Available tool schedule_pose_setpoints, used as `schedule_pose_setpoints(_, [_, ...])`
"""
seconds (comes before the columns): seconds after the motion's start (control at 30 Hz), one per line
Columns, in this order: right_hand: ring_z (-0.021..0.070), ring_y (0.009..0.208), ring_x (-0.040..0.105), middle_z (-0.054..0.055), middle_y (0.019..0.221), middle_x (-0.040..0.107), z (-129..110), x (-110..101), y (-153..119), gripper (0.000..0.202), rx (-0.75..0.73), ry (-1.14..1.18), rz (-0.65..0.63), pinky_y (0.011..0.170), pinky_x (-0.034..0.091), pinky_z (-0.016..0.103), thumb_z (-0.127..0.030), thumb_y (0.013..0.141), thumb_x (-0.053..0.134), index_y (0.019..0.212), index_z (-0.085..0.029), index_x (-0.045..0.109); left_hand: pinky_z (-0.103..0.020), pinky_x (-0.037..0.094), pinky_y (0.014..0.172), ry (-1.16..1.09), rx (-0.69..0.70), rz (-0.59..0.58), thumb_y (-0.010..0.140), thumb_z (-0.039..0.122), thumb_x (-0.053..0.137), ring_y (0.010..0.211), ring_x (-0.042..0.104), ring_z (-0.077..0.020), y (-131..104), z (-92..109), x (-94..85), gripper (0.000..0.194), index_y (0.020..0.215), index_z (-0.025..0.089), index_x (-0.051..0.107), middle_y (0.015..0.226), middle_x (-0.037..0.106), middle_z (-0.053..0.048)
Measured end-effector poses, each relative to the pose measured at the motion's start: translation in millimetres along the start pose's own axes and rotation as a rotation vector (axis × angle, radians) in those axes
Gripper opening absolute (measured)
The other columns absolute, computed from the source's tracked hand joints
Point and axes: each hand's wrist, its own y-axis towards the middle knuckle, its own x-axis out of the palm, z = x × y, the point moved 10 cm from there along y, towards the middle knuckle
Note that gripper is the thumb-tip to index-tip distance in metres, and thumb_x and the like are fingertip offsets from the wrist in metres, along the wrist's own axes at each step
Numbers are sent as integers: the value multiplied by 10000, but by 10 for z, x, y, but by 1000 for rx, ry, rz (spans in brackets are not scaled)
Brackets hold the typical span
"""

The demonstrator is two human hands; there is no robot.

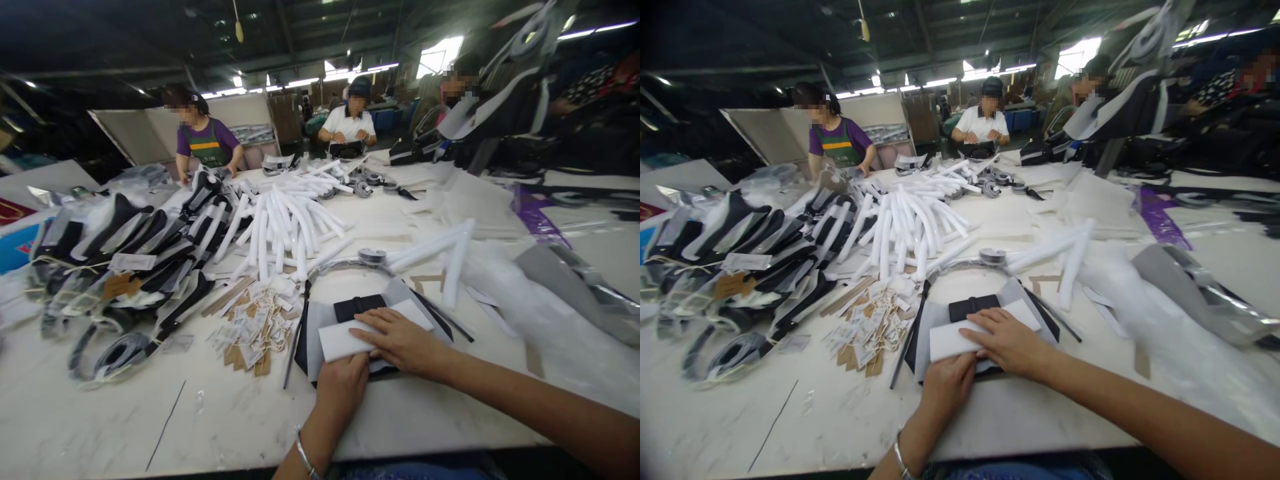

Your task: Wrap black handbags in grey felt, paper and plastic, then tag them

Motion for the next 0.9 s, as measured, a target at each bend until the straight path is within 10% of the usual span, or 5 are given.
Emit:
schedule_pose_setpoints(0.37, [344,1384,414,170,1546,403,-51,130,-92,572,131,-66,30,1114,375,530,-256,969,611,1510,-233,425,-284,571,679,-74,87,89,957,133,471,729,715,-188,-23,91,-138,226,1015,213,674,827,748,-32])
schedule_pose_setpoints(0.67, [312,1480,250,132,1593,332,-44,217,-123,551,115,42,53,1194,231,581,-190,979,511,1517,-179,389,-225,557,913,-204,149,193,950,94,532,998,707,-131,-23,351,-670,377,1307,213,557,1092,745,-53])
schedule_pose_setpoints(0.9, [271,1413,394,175,1483,486,77,61,-111,632,190,400,85,1206,249,528,-129,850,593,1468,-116,456,-475,447,1123,-65,97,-108,944,297,601,1451,370,-276,263,227,9,729,1561,203,225,1593,337,-160])
